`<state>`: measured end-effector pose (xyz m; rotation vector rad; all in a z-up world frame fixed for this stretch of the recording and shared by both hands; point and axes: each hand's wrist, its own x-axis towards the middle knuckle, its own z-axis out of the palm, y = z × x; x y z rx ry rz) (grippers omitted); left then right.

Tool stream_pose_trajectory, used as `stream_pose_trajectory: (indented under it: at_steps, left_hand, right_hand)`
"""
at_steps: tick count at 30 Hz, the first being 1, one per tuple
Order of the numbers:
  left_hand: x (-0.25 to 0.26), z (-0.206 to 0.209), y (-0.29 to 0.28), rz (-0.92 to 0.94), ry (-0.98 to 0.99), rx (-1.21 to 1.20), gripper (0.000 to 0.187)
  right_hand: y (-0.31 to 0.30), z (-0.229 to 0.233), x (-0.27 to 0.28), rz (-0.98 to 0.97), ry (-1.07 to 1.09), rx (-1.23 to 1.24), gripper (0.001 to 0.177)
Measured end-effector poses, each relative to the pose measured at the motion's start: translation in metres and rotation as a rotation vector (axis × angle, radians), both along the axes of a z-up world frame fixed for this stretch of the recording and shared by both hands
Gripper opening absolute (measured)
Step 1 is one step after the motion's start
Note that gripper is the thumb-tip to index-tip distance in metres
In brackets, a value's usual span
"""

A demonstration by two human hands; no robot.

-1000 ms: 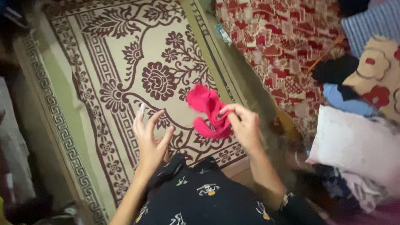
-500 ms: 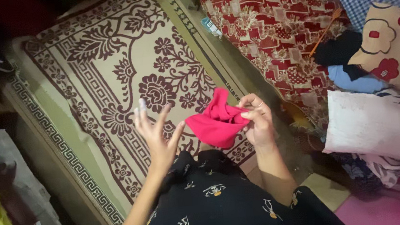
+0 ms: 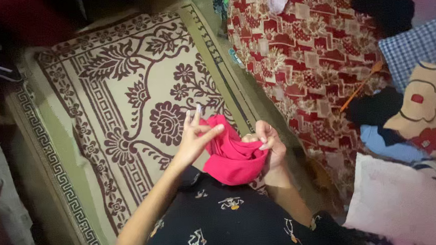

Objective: The person sits on the floor and folds several pieces of clothing, including a pink top, a beige shirt, a white t-shirt, and a black top. After folding each item, they place it into a blue bag.

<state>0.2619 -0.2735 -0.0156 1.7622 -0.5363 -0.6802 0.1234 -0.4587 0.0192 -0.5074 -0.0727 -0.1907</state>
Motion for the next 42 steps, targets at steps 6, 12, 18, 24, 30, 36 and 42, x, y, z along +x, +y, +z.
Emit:
stream_pose_trajectory:
  at_steps: [6, 12, 18, 24, 30, 36, 42]
  left_hand:
    - [0.033, 0.038, -0.081, 0.294, -0.483, -0.197, 0.018]
    - [0.074, 0.076, -0.151, 0.291, -1.039, 0.049, 0.015]
    - [0.134, 0.081, -0.254, 0.161, -1.235, 0.085, 0.018]
    - [0.193, 0.105, -0.315, 0.017, -1.199, 0.035, 0.03]
    - [0.221, 0.123, -0.368, 0.086, -1.041, -0.071, 0.021]
    - [0.204, 0.127, -0.433, 0.151, -0.842, 0.036, 0.019]
    - [0.169, 0.132, -0.497, 0.4, -0.616, 0.028, 0.024]
  right_hand:
    - [-0.089, -0.03, 0.025, -0.201, 0.368, -0.194, 0.015]
    - [-0.165, -0.073, 0.071, -0.468, 0.714, -0.657, 0.039]
    - [-0.193, -0.089, 0.148, -0.621, 0.524, -1.181, 0.084]
    - [-0.286, -0.132, 0.233, -0.564, 0.645, -1.594, 0.073]
    - [-0.367, -0.147, 0.25, -0.748, 0.56, -1.569, 0.061]
    - [-0.411, -0.116, 0.242, -0.679, 0.343, -1.615, 0.088]
    - [-0.5, -0.088, 0.246, -0.473, 0.243, -1.77, 0.071]
